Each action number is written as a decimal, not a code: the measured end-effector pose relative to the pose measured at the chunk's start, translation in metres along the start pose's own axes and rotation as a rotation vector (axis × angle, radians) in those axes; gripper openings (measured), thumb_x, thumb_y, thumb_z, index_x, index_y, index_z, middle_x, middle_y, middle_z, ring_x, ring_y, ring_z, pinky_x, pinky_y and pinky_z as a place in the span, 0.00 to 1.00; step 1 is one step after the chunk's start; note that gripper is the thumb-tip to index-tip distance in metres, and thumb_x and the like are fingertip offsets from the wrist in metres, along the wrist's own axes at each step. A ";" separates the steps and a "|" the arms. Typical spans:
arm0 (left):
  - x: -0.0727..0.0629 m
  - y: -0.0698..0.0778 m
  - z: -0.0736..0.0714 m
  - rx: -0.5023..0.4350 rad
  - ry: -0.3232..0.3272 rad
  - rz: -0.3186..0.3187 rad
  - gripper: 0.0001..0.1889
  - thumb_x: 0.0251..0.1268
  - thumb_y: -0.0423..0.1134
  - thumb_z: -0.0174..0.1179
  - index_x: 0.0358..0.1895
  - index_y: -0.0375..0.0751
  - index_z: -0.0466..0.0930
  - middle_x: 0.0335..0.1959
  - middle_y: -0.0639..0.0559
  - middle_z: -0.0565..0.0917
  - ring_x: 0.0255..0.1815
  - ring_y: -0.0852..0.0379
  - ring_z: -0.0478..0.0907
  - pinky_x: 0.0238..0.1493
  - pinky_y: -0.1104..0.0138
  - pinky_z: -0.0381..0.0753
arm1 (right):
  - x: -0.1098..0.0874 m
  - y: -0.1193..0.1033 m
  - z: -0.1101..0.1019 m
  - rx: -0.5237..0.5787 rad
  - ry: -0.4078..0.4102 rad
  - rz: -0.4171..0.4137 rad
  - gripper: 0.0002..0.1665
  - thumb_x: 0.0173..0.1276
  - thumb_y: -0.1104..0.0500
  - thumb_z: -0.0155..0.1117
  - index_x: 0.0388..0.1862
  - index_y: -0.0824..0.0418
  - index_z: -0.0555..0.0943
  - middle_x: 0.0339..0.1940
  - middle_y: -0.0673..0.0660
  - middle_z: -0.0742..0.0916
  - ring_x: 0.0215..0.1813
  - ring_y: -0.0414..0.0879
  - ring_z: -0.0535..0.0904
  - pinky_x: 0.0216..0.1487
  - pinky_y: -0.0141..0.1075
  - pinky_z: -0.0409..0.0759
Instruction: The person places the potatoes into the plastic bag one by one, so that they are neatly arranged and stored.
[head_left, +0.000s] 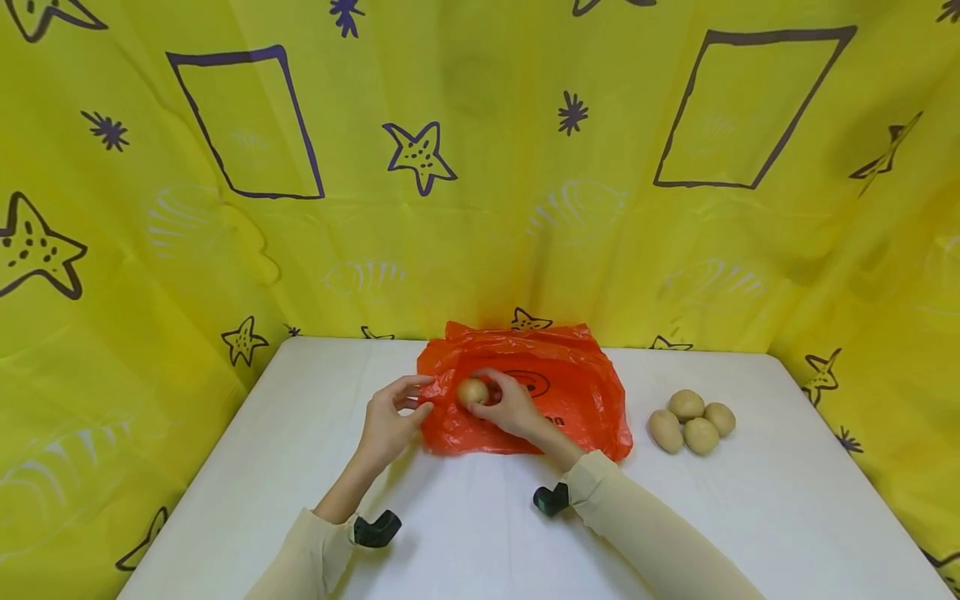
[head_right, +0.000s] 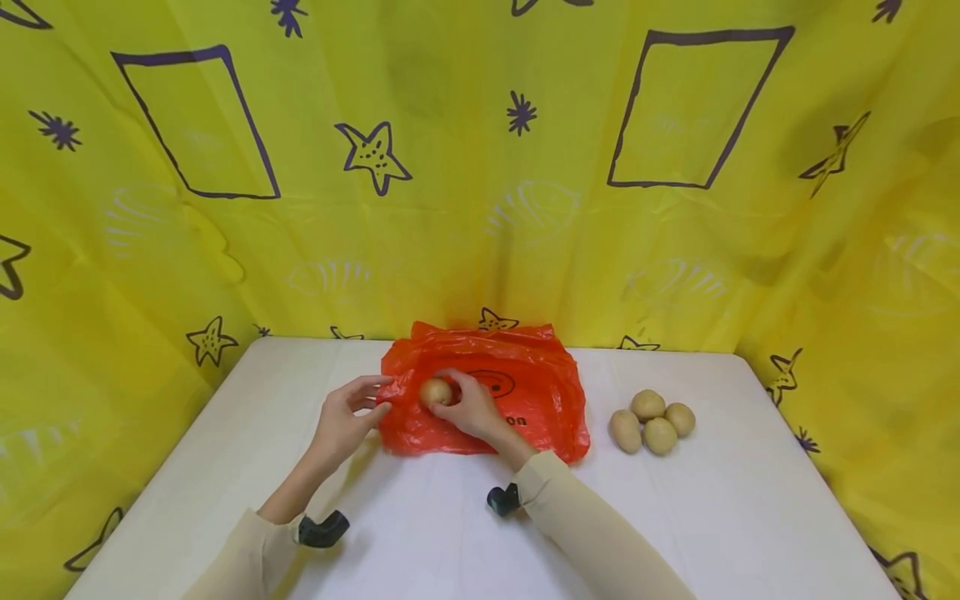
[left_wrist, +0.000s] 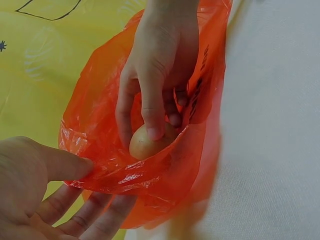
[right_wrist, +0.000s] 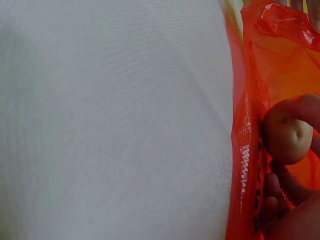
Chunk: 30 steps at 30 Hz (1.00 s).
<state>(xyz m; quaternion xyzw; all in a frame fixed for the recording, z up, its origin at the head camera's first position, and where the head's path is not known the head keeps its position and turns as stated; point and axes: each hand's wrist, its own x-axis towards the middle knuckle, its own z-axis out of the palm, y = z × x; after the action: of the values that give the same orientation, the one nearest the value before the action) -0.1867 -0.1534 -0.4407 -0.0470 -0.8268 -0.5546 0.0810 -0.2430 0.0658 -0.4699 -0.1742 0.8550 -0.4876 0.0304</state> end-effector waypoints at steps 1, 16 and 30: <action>0.000 0.000 0.000 0.002 0.000 0.000 0.19 0.65 0.26 0.67 0.58 0.43 0.84 0.48 0.46 0.86 0.45 0.48 0.84 0.42 0.65 0.87 | 0.000 0.000 0.000 -0.001 -0.001 -0.003 0.29 0.65 0.59 0.76 0.65 0.57 0.79 0.52 0.56 0.84 0.44 0.49 0.77 0.43 0.36 0.79; 0.001 0.000 0.002 -0.014 -0.001 -0.016 0.19 0.65 0.25 0.67 0.58 0.41 0.84 0.46 0.45 0.86 0.43 0.47 0.84 0.41 0.66 0.87 | -0.006 0.002 -0.008 -0.030 -0.030 -0.039 0.31 0.64 0.61 0.77 0.66 0.55 0.78 0.56 0.57 0.84 0.46 0.51 0.79 0.49 0.40 0.81; 0.007 0.001 0.000 -0.033 0.004 -0.011 0.19 0.64 0.24 0.66 0.57 0.40 0.85 0.46 0.42 0.86 0.42 0.46 0.84 0.37 0.70 0.85 | -0.022 0.001 -0.024 -0.095 -0.096 -0.133 0.34 0.63 0.63 0.76 0.68 0.56 0.76 0.59 0.58 0.83 0.50 0.55 0.80 0.53 0.48 0.82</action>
<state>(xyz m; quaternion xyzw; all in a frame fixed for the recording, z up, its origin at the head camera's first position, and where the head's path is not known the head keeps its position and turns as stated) -0.1930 -0.1536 -0.4385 -0.0424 -0.8177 -0.5687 0.0789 -0.2278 0.0934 -0.4611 -0.2551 0.8611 -0.4387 0.0308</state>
